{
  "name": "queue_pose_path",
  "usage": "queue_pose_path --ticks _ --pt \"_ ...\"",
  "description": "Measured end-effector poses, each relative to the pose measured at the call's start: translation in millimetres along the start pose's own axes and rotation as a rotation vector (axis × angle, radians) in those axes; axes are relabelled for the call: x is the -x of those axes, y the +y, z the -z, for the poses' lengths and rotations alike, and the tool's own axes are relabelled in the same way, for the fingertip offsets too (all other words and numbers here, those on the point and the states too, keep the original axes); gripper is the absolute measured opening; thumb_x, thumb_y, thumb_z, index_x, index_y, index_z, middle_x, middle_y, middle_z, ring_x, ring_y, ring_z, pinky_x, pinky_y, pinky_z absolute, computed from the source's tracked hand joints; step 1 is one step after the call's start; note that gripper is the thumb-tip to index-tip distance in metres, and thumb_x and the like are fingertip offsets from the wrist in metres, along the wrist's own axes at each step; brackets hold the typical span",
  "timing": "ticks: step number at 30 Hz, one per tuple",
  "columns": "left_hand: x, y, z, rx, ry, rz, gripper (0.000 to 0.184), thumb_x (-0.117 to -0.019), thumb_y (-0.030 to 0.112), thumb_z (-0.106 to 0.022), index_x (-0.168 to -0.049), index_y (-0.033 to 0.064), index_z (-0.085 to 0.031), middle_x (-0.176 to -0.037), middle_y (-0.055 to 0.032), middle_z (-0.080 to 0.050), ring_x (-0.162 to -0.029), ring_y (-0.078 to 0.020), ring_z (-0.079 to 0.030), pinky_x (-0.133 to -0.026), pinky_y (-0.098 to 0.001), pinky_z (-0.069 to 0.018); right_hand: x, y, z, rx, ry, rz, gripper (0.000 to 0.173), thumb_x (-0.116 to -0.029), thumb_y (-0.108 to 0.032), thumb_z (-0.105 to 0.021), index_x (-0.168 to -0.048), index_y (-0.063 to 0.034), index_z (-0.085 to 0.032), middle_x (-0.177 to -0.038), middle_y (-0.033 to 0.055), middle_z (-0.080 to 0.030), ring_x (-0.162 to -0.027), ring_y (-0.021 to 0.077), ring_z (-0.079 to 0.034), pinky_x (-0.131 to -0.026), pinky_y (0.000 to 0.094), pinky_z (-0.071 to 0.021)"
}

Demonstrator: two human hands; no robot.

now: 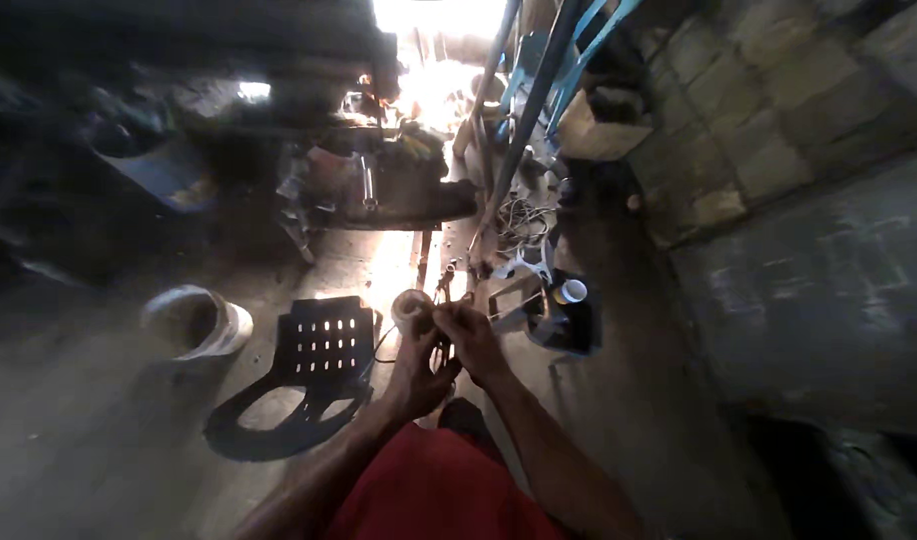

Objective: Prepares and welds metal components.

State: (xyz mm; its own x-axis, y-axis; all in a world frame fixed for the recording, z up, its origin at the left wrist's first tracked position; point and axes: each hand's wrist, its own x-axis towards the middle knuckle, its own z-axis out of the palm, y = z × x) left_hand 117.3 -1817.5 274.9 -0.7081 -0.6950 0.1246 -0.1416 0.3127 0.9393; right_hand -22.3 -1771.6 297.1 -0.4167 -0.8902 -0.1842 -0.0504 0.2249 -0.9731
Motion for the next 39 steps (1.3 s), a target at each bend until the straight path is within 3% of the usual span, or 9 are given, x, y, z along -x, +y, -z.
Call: queue_pose_path --ticks 6,9,11,15,20,23,28,32,39 --pt "-71.1 -17.1 26.6 0.396 0.097 -0.024 0.045 -0.097 0.017 -0.066 -0.137 -0.0016 -0.057 -0.132 -0.0126 -0.063 -0.115 -0.0214 -0.064 -0.097 -0.039 -0.057 -64.3 -28.6 25.9 -0.115 -0.008 0.039 0.028 -0.1085 -0.014 -0.047 -0.117 0.0024 -0.067 -0.105 0.0119 -0.073 -0.097 0.0194 -0.072 -0.088 0.0377 -0.0627" --pt "-108.5 -10.7 51.1 0.482 0.254 -0.036 0.038 -0.0993 0.005 -0.053 -0.136 -0.0043 -0.054 -0.119 -0.0124 -0.068 -0.104 -0.0215 -0.068 -0.092 -0.0397 -0.0595 -91.1 -55.1 52.6 -0.156 -0.048 0.137 0.029 -0.1095 -0.014 -0.042 -0.112 0.0043 -0.064 -0.097 0.0128 -0.073 -0.087 0.0225 -0.073 -0.082 0.0404 -0.0643" --pt "-131.3 -9.3 73.5 0.272 0.307 -0.085 0.039 -0.1019 0.005 -0.048 -0.14 -0.0013 -0.053 -0.124 -0.0093 -0.069 -0.108 -0.0169 -0.068 -0.095 -0.0369 -0.058 -109.1 -71.4 70.5 -0.191 -0.097 0.196 0.029 -0.1098 -0.016 -0.04 -0.112 0.003 -0.061 -0.088 0.0105 -0.071 -0.075 0.0203 -0.071 -0.071 0.0377 -0.0633" --pt "-170.5 11.3 122.6 -0.348 0.361 -0.034 0.041 -0.1005 0.012 -0.062 -0.14 0.0061 -0.057 -0.115 -0.0077 -0.072 -0.098 -0.0123 -0.071 -0.09 -0.0345 -0.06 -134.9 -99.7 95.9 -0.324 -0.076 0.235 0.028 -0.1084 -0.025 -0.045 -0.114 -0.0039 -0.061 -0.073 0.006 -0.063 -0.054 0.0124 -0.057 -0.051 0.0276 -0.0525" --pt "-243.9 49.9 189.3 -0.751 0.476 -0.059 0.021 -0.1017 0.021 -0.063 -0.115 0.0066 -0.073 -0.091 -0.011 -0.075 -0.077 -0.0211 -0.072 -0.072 -0.0466 -0.0599 -179.9 -130.5 117.8 -0.429 -0.032 0.34 0.025 -0.1072 -0.029 -0.048 -0.114 -0.0096 -0.063 -0.067 0.0006 -0.058 -0.048 0.0076 -0.05 -0.046 0.0235 -0.0469" --pt "-294.3 71.1 225.0 -0.849 0.485 -0.078 0.025 -0.1027 0.025 -0.061 -0.112 0.0049 -0.073 -0.1 -0.0168 -0.072 -0.086 -0.0288 -0.071 -0.081 -0.0521 -0.0578 -205.0 -138.3 118.0 -0.463 -0.018 0.37 0.024 -0.1082 -0.027 -0.046 -0.112 -0.0089 -0.062 -0.068 0.0022 -0.056 -0.049 0.0102 -0.05 -0.047 0.0261 -0.0485" --pt "-383.0 89.4 266.4 -0.881 0.407 -0.056 0.031 -0.1028 0.032 -0.06 -0.114 0.0062 -0.073 -0.123 -0.0194 -0.066 -0.116 -0.0355 -0.063 -0.1 -0.0588 -0.0494 -258.5 -146.8 119.7 -0.392 0.008 0.405 0.028 -0.1092 -0.029 -0.045 -0.123 -0.0087 -0.059 -0.074 0.004 -0.059 -0.052 0.0135 -0.054 -0.05 0.0304 -0.0528" --pt "-456.4 78.9 282.0 -0.7 0.295 0.071 0.027 -0.1033 0.028 -0.062 -0.118 0.0075 -0.07 -0.104 -0.0133 -0.073 -0.095 -0.0256 -0.071 -0.09 -0.0539 -0.0562 -308.4 -157.6 119.4 -0.368 0.065 0.405 0.029 -0.1094 -0.03 -0.047 -0.127 -0.01 -0.058 -0.077 0.0061 -0.061 -0.052 0.0157 -0.054 -0.048 0.0325 -0.0525" --pt "-594.4 13.0 306.9 -0.622 0.02 -0.048 0.019 -0.1036 0.024 -0.062 -0.106 0.0082 -0.073 -0.086 -0.0082 -0.07 -0.074 -0.0195 -0.066 -0.071 -0.0467 -0.0565 -412.4 -166.5 103.6 -0.276 0.213 0.368 0.029 -0.1094 -0.027 -0.044 -0.124 -0.0058 -0.057 -0.073 0.0036 -0.06 -0.048 0.0121 -0.051 -0.045 0.0285 -0.0496"
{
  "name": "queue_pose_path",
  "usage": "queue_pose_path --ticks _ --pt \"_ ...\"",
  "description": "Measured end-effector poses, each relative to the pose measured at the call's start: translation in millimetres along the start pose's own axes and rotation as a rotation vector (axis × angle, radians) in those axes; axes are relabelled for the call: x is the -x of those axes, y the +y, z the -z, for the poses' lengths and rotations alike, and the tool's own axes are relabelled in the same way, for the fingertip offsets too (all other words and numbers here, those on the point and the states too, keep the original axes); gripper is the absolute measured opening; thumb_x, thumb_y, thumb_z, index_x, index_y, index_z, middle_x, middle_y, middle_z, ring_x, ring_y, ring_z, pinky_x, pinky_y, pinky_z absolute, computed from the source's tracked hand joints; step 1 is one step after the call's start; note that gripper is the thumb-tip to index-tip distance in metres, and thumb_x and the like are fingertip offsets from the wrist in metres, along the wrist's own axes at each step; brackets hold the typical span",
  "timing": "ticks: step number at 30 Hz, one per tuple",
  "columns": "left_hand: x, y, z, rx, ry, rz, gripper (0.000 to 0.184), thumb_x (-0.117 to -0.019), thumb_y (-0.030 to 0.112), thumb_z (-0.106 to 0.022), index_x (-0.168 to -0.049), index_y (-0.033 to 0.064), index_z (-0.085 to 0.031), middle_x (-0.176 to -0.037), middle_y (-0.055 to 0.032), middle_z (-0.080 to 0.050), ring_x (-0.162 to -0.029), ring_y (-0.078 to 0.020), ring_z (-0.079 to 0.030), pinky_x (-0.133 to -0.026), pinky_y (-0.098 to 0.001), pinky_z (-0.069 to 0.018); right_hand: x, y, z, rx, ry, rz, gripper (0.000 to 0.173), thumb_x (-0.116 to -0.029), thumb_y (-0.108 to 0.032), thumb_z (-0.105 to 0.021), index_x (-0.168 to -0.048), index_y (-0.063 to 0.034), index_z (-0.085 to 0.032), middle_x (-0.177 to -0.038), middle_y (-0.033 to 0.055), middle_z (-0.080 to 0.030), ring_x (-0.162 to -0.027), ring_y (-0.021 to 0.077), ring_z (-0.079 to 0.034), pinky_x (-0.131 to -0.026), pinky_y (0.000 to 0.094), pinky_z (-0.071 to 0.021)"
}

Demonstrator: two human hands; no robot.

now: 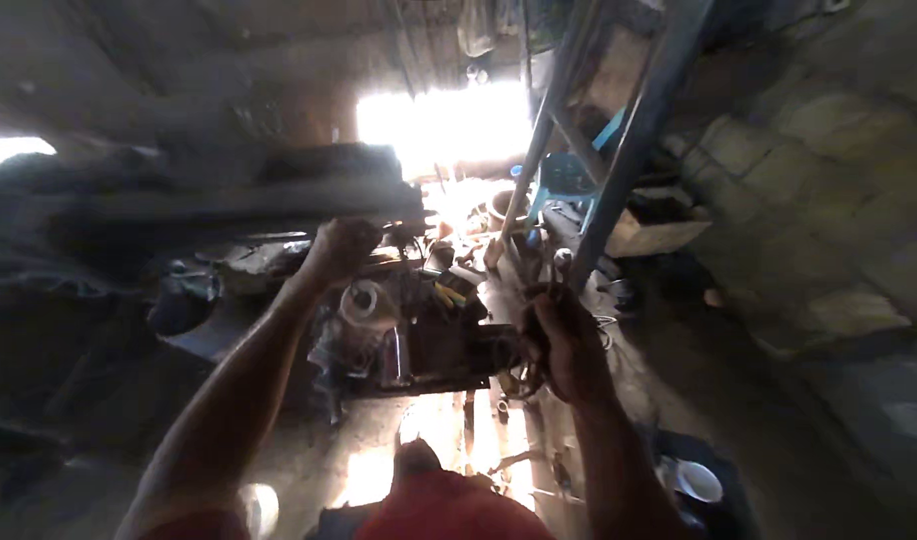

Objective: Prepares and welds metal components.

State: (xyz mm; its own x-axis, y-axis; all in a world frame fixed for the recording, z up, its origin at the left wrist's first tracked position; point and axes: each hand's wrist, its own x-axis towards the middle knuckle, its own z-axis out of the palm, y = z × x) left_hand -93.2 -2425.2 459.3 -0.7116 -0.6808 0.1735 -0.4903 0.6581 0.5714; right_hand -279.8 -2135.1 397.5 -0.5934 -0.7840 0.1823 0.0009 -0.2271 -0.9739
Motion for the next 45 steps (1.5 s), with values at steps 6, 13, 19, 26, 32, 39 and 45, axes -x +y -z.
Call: queue_pose_path --ticks 6,13,19,26,32,39,45 --pt "-108.9 -98.1 -37.9 0.177 -0.221 0.02 0.018 -0.1025 0.025 -0.065 -0.109 0.011 -0.075 -0.092 -0.0066 -0.073 -0.079 -0.0168 -0.069 -0.076 -0.0438 -0.0581 -106.8 67.4 -59.1 0.053 0.05 -0.157 0.027 -0.1088 -0.022 -0.046 -0.128 -0.0045 -0.051 -0.081 0.0067 -0.061 -0.049 0.0145 -0.054 -0.044 0.0308 -0.0523" --pt "-195.5 -180.1 -106.2 0.253 -0.393 -0.05 0.024 -0.1039 0.025 -0.063 -0.117 0.0088 -0.074 -0.102 -0.009 -0.075 -0.089 -0.0193 -0.072 -0.087 -0.0459 -0.0593 -177.1 119.1 -107.7 0.151 0.175 -0.211 0.028 -0.1096 -0.024 -0.046 -0.13 -0.0063 -0.054 -0.081 0.0083 -0.062 -0.049 0.0157 -0.052 -0.045 0.0316 -0.051" --pt "-221.9 -187.2 -155.0 0.185 -0.562 -0.006 0.023 -0.1037 0.025 -0.061 -0.11 0.008 -0.075 -0.098 -0.0139 -0.074 -0.088 -0.0285 -0.071 -0.084 -0.0537 -0.0574 -195.2 119.2 -115.2 0.152 0.281 -0.245 0.029 -0.1097 -0.022 -0.045 -0.131 -0.005 -0.053 -0.083 0.0085 -0.063 -0.05 0.0152 -0.052 -0.045 0.0302 -0.0501" --pt "-238.3 -160.3 -179.3 -0.188 -0.641 -0.157 0.023 -0.0985 0.032 -0.065 -0.101 0.0129 -0.076 -0.106 -0.0136 -0.072 -0.111 -0.0381 -0.066 -0.088 -0.0623 -0.0543 -181.6 121.5 -98.3 0.156 0.373 -0.269 0.028 -0.1102 -0.024 -0.046 -0.128 -0.0056 -0.055 -0.083 0.0078 -0.063 -0.05 0.0141 -0.052 -0.046 0.0284 -0.0494" --pt "-248.3 -155.3 -194.7 -0.241 -0.76 -0.24 0.027 -0.1002 0.032 -0.063 -0.105 0.009 -0.075 -0.106 -0.0158 -0.073 -0.109 -0.039 -0.067 -0.098 -0.0647 -0.0472 -163.9 124.4 -92.2 0.118 0.413 -0.313 0.028 -0.1106 -0.022 -0.045 -0.13 -0.0053 -0.055 -0.08 0.0073 -0.062 -0.049 0.0128 -0.051 -0.045 0.027 -0.0481" --pt "-238.0 -160.0 -198.2 -0.271 -0.773 -0.21 0.023 -0.0987 0.029 -0.066 -0.108 0.0104 -0.076 -0.108 -0.016 -0.073 -0.11 -0.0404 -0.066 -0.099 -0.0677 -0.0444 -132.6 123.8 -81.0 0.117 0.412 -0.374 0.027 -0.1107 -0.024 -0.044 -0.127 -0.0034 -0.054 -0.083 0.0076 -0.064 -0.05 0.0128 -0.052 -0.045 0.027 -0.0486" --pt "-239.6 -147.9 -191.4 -0.294 -0.788 -0.206 0.025 -0.1028 0.027 -0.059 -0.106 0.0088 -0.076 -0.104 -0.0189 -0.073 -0.106 -0.0423 -0.067 -0.096 -0.0691 -0.0458 -115.8 121.3 -73.2 0.099 0.411 -0.388 0.029 -0.1109 -0.024 -0.044 -0.128 -0.0034 -0.055 -0.081 0.007 -0.062 -0.05 0.0121 -0.05 -0.045 0.026 -0.0465"
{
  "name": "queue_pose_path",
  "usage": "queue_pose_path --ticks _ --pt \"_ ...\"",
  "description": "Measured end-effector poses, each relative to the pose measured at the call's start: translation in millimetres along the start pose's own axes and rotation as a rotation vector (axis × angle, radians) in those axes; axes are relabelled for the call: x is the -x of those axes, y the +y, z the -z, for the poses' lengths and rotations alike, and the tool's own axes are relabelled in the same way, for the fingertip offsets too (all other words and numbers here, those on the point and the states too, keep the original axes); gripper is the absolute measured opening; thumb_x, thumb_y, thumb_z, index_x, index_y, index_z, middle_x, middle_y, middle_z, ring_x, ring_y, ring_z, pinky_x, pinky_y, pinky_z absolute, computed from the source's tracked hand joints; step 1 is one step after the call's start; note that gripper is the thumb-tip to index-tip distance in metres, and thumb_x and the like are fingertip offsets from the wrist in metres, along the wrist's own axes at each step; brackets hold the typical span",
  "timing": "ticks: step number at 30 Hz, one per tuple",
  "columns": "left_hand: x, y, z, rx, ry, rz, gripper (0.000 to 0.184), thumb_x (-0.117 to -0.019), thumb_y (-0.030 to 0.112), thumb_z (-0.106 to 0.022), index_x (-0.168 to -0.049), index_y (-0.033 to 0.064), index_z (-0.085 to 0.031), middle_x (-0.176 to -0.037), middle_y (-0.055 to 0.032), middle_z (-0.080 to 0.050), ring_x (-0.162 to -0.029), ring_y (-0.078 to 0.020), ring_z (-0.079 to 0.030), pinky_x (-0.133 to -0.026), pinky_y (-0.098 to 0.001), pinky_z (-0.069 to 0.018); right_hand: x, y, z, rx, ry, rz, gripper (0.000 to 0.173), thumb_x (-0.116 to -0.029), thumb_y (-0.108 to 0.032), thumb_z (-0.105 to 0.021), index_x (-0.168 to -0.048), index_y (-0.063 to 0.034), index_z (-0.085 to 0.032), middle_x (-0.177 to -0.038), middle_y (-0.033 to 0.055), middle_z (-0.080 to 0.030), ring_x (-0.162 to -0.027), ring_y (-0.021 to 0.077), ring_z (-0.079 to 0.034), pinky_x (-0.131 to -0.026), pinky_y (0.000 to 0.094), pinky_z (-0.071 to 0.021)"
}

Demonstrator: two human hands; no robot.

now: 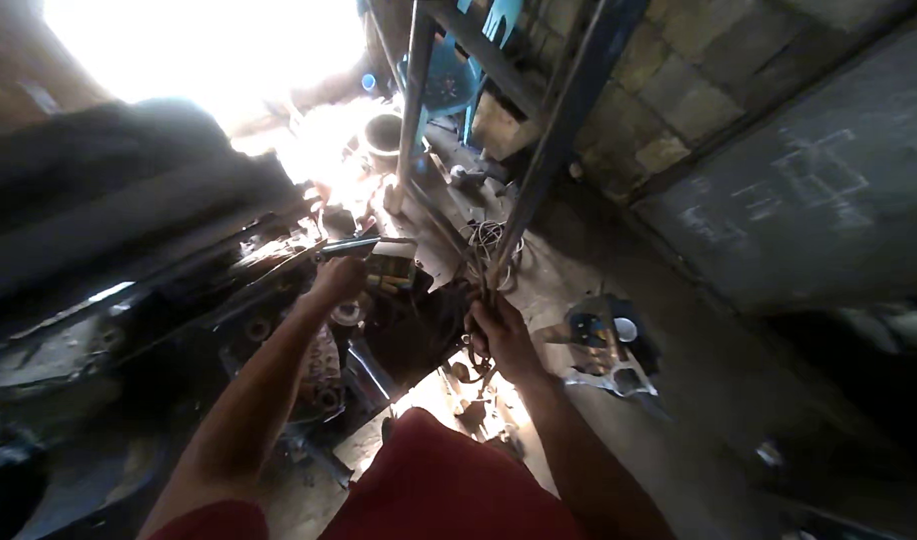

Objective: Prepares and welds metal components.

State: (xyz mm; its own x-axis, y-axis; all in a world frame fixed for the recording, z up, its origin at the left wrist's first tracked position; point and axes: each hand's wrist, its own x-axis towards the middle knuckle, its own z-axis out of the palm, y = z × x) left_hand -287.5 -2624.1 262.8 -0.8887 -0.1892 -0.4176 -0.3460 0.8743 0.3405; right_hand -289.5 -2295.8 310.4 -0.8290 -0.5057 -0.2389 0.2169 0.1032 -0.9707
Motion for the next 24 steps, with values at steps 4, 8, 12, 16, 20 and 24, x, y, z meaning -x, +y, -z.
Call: queue_pose_path --ticks 4,8,12,16,20,24 --pt "2.4 -2.0 5.5 0.094 -0.006 -0.019 0.024 -0.1026 0.027 -0.061 -0.103 0.0087 -0.076 -0.1 -0.0187 -0.073 -0.1 -0.0416 -0.068 -0.09 -0.07 -0.049 6.4 5.6 11.9 0.014 0.009 0.015 0.029 -0.1109 -0.023 -0.044 -0.129 -0.0027 -0.055 -0.08 0.0075 -0.062 -0.05 0.0127 -0.05 -0.046 0.0268 -0.0464" --pt "9.8 4.2 18.6 0.209 -0.043 -0.027 0.02 -0.1027 0.02 -0.062 -0.108 0.0064 -0.076 -0.1 -0.0178 -0.073 -0.092 -0.0354 -0.069 -0.086 -0.0613 -0.0535 9.4 9.4 18.8 0.006 0.025 -0.008 0.028 -0.1106 -0.022 -0.044 -0.127 -0.0028 -0.055 -0.08 0.0072 -0.062 -0.051 0.0125 -0.051 -0.046 0.0268 -0.0469" --pt "10.3 4.4 27.0 0.228 -0.102 -0.092 0.019 -0.104 0.018 -0.062 -0.113 0.0062 -0.074 -0.103 -0.0154 -0.073 -0.093 -0.0292 -0.069 -0.089 -0.0543 -0.0547 11.6 11.1 20.8 0.022 0.023 -0.03 0.03 -0.1112 -0.025 -0.044 -0.128 -0.0035 -0.056 -0.081 0.0069 -0.062 -0.05 0.0126 -0.05 -0.046 0.0266 -0.0466" --pt "2.7 3.4 25.8 0.245 -0.129 -0.115 0.023 -0.106 0.02 -0.059 -0.115 0.0059 -0.073 -0.107 -0.015 -0.073 -0.098 -0.0282 -0.069 -0.093 -0.0541 -0.0535 4.9 17.7 16.0 0.008 -0.015 -0.047 0.03 -0.11 -0.024 -0.048 -0.131 -0.0043 -0.056 -0.084 0.0073 -0.063 -0.052 0.013 -0.052 -0.046 0.0269 -0.0471" --pt "1.8 2.0 24.2 0.264 -0.091 -0.249 0.021 -0.1054 0.017 -0.059 -0.116 0.0075 -0.074 -0.106 -0.0124 -0.074 -0.095 -0.0248 -0.071 -0.093 -0.0522 -0.0557 -28.2 28.2 -8.6 0.05 -0.025 -0.055 0.032 -0.1028 -0.03 -0.063 -0.127 -0.0101 -0.061 -0.083 0.0057 -0.063 -0.055 0.0136 -0.051 -0.05 0.0302 -0.0478" --pt "5.2 9.6 31.1 0.223 -0.137 -0.238 0.018 -0.1031 0.015 -0.061 -0.115 0.0078 -0.073 -0.104 -0.0124 -0.073 -0.095 -0.026 -0.069 -0.09 -0.0529 -0.0549 -71.3 29.5 -47.3 0.195 -0.012 -0.036 0.047 -0.096 -0.039 -0.073 -0.133 -0.013 -0.061 -0.106 0.0106 -0.071 -0.086 0.0208 -0.069 -0.075 0.0427 -0.0602"
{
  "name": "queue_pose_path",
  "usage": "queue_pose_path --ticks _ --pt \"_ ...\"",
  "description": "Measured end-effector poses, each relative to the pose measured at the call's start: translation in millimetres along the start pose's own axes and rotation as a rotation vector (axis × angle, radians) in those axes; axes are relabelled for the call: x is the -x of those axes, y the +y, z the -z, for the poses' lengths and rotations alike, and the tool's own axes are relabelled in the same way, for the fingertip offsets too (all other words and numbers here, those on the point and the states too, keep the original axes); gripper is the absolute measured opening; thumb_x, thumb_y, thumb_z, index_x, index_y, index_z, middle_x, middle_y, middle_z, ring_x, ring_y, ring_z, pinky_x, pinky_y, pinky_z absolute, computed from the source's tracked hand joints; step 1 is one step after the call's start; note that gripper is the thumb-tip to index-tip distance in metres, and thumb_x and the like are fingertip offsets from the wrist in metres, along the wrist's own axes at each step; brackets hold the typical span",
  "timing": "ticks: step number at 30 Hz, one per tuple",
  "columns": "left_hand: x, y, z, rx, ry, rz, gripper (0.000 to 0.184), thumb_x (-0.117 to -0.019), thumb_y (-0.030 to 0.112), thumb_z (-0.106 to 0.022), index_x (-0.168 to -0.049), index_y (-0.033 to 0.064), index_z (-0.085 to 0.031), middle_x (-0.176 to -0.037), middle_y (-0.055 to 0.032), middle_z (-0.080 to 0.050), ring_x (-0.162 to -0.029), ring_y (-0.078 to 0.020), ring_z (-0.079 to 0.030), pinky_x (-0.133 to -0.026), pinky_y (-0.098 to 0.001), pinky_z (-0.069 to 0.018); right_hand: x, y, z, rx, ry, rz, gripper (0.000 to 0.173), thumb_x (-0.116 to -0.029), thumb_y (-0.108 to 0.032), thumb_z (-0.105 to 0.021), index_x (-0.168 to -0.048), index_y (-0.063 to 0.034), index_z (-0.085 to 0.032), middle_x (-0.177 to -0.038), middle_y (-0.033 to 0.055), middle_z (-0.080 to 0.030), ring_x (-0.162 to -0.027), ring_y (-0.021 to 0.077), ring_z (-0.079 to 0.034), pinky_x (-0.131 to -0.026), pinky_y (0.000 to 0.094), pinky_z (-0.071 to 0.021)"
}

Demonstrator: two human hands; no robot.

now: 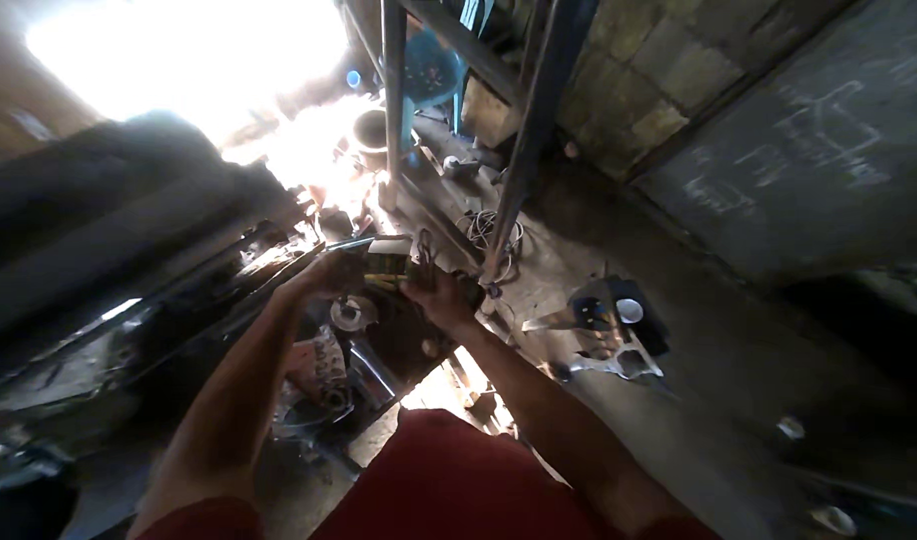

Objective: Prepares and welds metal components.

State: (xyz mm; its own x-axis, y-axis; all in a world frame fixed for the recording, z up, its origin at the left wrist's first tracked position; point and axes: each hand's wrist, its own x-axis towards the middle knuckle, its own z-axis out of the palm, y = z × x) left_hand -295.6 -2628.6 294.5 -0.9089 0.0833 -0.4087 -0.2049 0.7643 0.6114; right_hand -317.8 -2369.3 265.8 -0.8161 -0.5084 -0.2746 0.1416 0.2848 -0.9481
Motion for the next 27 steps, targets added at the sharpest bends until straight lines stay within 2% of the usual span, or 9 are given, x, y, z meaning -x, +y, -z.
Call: queue_pose_path --ticks 2,6,9,12,15,18,21,24,27 --pt "1.6 3.2 0.6 0.007 -0.016 0.006 0.017 -0.1032 0.015 -0.062 -0.113 0.0061 -0.072 -0.099 -0.0124 -0.072 -0.088 -0.0246 -0.069 -0.085 -0.0503 -0.0563 -19.1 0.5 -17.1 0.057 -0.029 0.03 0.048 -0.0966 -0.038 -0.073 -0.136 -0.0133 -0.06 -0.115 0.012 -0.071 -0.098 0.0236 -0.071 -0.083 0.0479 -0.0609" --pt "4.1 -5.5 -1.4 0.078 -0.004 0.005 0.017 -0.104 0.017 -0.061 -0.108 0.0059 -0.072 -0.09 -0.0089 -0.073 -0.077 -0.0195 -0.07 -0.077 -0.0438 -0.0594 -43.2 -7.1 -41.3 0.186 -0.095 -0.006 0.049 -0.097 -0.038 -0.072 -0.135 -0.0091 -0.061 -0.122 0.0175 -0.067 -0.108 0.0307 -0.067 -0.091 0.0553 -0.0569" --pt "5.4 -15.4 -1.1 0.126 -0.006 -0.022 0.019 -0.104 0.02 -0.062 -0.11 0.0055 -0.073 -0.094 -0.0101 -0.073 -0.08 -0.02 -0.069 -0.08 -0.0442 -0.0584 -52.9 -8.2 -53.9 0.269 -0.086 0.024 0.039 -0.0986 -0.033 -0.07 -0.128 -0.0082 -0.066 -0.113 0.0182 -0.07 -0.099 0.0321 -0.07 -0.084 0.0574 -0.0577" --pt "5.5 -31.2 -2.2 0.14 0.05 -0.17 0.016 -0.1012 0.017 -0.066 -0.107 0.0049 -0.075 -0.093 -0.0095 -0.074 -0.083 -0.0185 -0.07 -0.082 -0.0428 -0.0581 -62.1 -1.5 -60.4 0.255 -0.107 0.053 0.037 -0.1 -0.032 -0.068 -0.131 -0.0116 -0.066 -0.116 0.0156 -0.071 -0.1 0.0296 -0.071 -0.086 0.0554 -0.0587" --pt "19.9 -39.5 -1.3 0.232 0.106 -0.087 0.021 -0.1025 0.023 -0.066 -0.109 0.0057 -0.074 -0.097 -0.01 -0.073 -0.086 -0.0186 -0.07 -0.085 -0.0432 -0.0578 -62.8 -5.6 -60.9 0.254 -0.128 0.089 0.034 -0.1018 -0.032 -0.066 -0.129 -0.012 -0.067 -0.113 0.0135 -0.072 -0.096 0.0264 -0.071 -0.083 0.0518 -0.0598" --pt "39.9 -52.0 -1.5 0.327 0.103 -0.003 0.018 -0.101 0.019 -0.067 -0.114 0.0083 -0.073 -0.099 -0.0093 -0.073 -0.088 -0.019 -0.069 -0.084 -0.0445 -0.0578 -58.5 -11.7 -59.1 0.28 -0.114 0.09 0.035 -0.1037 -0.033 -0.063 -0.13 -0.0085 -0.065 -0.111 0.0158 -0.071 -0.094 0.028 -0.07 -0.083 0.0517 -0.0595" --pt "48.5 -68.9 -11.2 0.389 0.111 -0.043 0.02 -0.0974 0.013 -0.07 -0.117 0.0079 -0.071 -0.104 -0.0073 -0.073 -0.093 -0.017 -0.069 -0.088 -0.0431 -0.0578 -56.7 -5.8 -59.9 0.291 -0.079 0.1 0.033 -0.1052 -0.034 -0.06 -0.124 -0.0079 -0.065 -0.102 0.0159 -0.07 -0.083 0.0276 -0.068 -0.075 0.0504 -0.0592" --pt "51.3 -64.9 -17.0 0.488 0.131 -0.038 0.026 -0.1006 0.011 -0.065 -0.127 0.0062 -0.065 -0.108 -0.0099 -0.071 -0.092 -0.0172 -0.069 -0.086 -0.0393 -0.0587 -56.4 -7.4 -63.9 0.312 -0.064 0.058 0.034 -0.1054 -0.033 -0.06 -0.127 -0.0068 -0.065 -0.107 0.0161 -0.07 -0.092 0.0272 -0.069 -0.082 0.0502 -0.0586" --pt "52.9 -66.2 -21.3 0.505 0.121 -0.068 0.027 -0.1022 0.008 -0.062 -0.129 0.006 -0.065 -0.111 -0.0104 -0.071 -0.094 -0.0172 -0.069 -0.088 -0.0393 -0.0585 -55.5 -5.9 -68.9 0.318 -0.068 0.056 0.035 -0.106 -0.033 -0.058 -0.128 -0.0065 -0.063 -0.103 0.0161 -0.069 -0.088 0.0267 -0.068 -0.08 0.0489 -0.0586"
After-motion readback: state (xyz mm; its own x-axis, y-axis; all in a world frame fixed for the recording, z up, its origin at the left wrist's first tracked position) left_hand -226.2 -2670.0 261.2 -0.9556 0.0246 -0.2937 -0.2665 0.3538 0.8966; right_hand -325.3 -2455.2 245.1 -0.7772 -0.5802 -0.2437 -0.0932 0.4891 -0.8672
